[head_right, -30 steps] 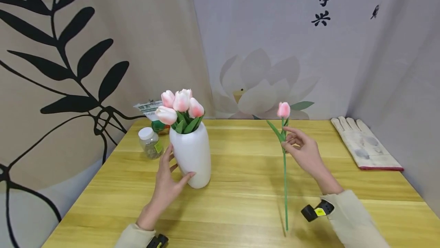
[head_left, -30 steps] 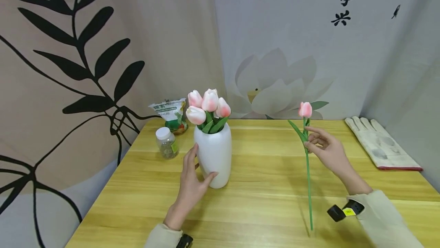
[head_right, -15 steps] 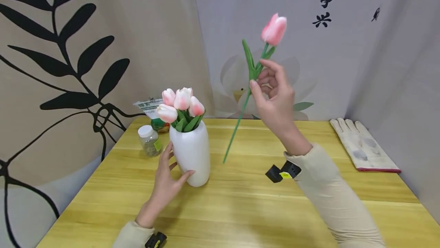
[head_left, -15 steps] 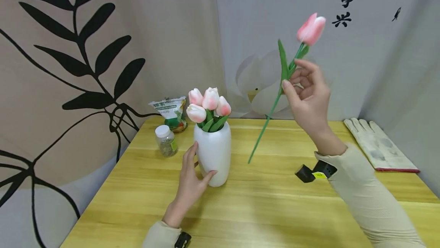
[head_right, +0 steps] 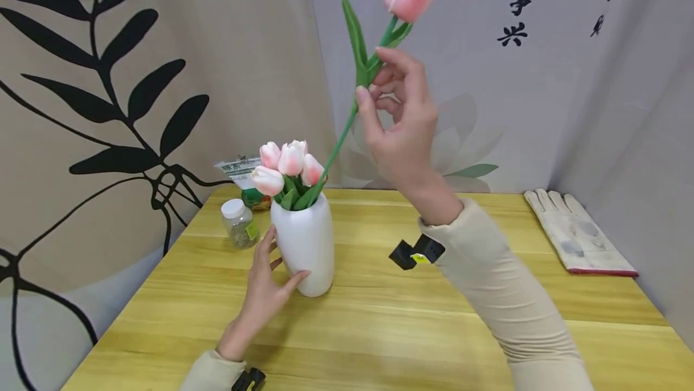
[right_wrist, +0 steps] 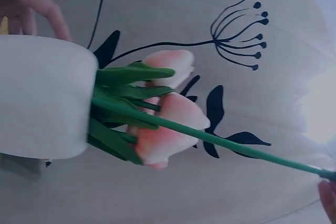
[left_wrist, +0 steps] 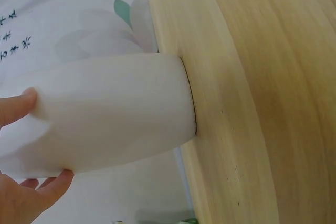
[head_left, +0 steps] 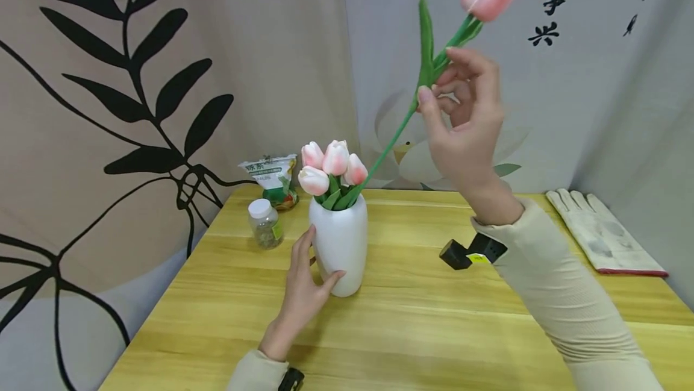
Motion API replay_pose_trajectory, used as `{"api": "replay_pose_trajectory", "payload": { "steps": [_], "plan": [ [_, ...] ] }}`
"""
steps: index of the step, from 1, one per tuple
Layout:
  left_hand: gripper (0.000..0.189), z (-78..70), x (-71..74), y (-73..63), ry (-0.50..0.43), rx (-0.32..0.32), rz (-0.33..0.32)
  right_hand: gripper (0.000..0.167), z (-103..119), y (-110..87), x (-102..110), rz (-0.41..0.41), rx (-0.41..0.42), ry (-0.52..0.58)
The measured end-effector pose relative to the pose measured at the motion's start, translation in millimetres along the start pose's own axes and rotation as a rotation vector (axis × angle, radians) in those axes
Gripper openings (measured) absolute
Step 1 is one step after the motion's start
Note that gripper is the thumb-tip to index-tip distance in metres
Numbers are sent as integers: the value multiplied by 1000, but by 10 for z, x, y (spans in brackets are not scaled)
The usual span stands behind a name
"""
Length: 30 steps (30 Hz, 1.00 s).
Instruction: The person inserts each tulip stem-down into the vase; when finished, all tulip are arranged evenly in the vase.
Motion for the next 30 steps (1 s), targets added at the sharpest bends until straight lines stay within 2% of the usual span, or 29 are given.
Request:
{"api": "replay_pose_trajectory", "payload": {
  "steps": [5, 10, 15, 19, 24, 30],
  "plan": [
    [98, -3, 4, -15, 3, -15, -8, 36, -61, -225, -122, 175, -3, -41],
    [98, -12, 16, -8, 11, 1, 2, 35, -142, -607, -244, 322, 76, -87],
    [96, -22, 13, -5, 9, 4, 8, 32, -237, -1005, -297, 396, 173, -166],
    [96, -21, 5, -11, 5, 4, 11, 32, -319, -1226, -304, 426, 192, -241],
    [96, -12, -10, -9, -5, 32, 25, 30, -437, -1374, -277, 442, 141, -296],
    [96, -2, -17, 0, -1, 47, 25, 22, -550, -1422, -275, 497, 32, -275]
  ]
}}
Point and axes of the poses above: each hand's wrist, its own y-axis towards the middle knuckle, its own x-axis out of the back of the hand, z = x × y, the point moved 6 cm from there along y, towards the middle knuckle, and after that the axes turned 9 degrees about -z, right-handed, at the moved point
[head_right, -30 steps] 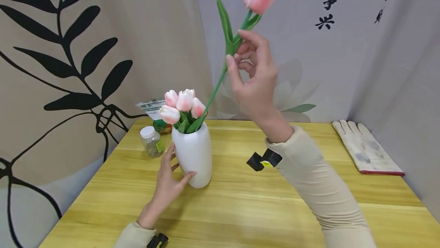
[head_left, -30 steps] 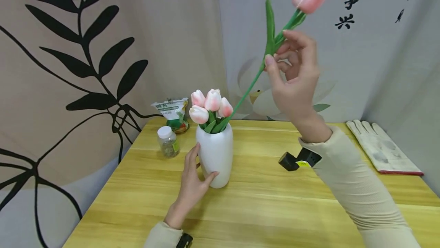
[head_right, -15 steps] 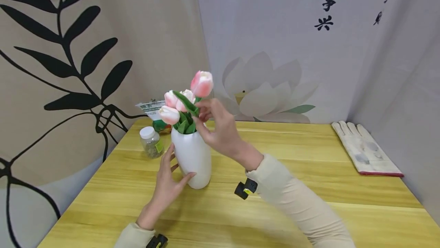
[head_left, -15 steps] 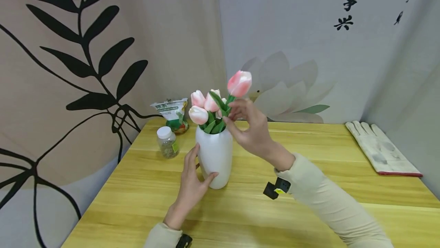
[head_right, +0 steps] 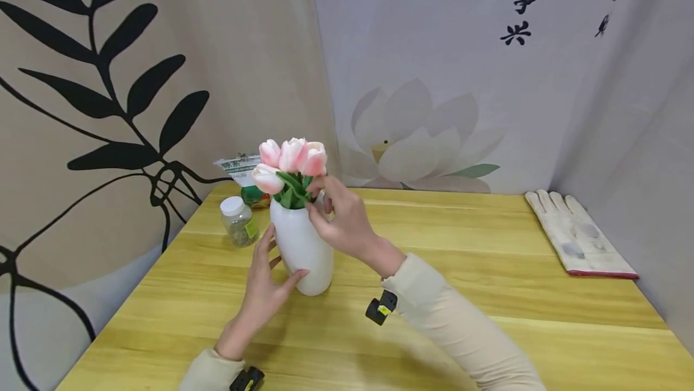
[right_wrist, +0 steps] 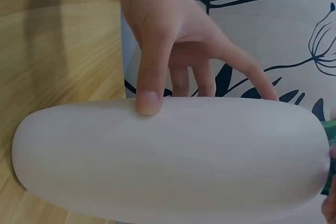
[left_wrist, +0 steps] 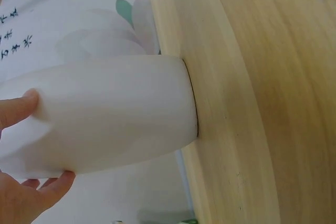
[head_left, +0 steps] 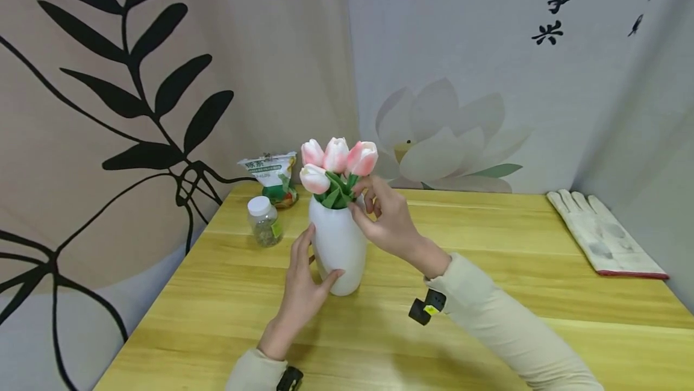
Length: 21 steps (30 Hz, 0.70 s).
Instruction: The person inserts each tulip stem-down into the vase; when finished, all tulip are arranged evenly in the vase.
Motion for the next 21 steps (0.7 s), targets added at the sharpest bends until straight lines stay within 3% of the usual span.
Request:
{"api": "replay_pose_trajectory", "payload": {
  "steps": [4, 8, 15, 21],
  "plan": [
    [97, -1, 7, 2, 0, -2, -2, 11, -9, -23, -42, 67, 34, -5],
    [97, 2, 3, 8, -4, -5, -2, 17, 0, -90, -37, 85, 97, -17],
    [97, 15, 12, 9, 16, -21, -3, 21, 49, -245, 154, -53, 110, -5],
    [96, 9, 53, 31, 19, 0, 26, 28, 25, -349, 475, -125, 101, -50]
  ]
}}
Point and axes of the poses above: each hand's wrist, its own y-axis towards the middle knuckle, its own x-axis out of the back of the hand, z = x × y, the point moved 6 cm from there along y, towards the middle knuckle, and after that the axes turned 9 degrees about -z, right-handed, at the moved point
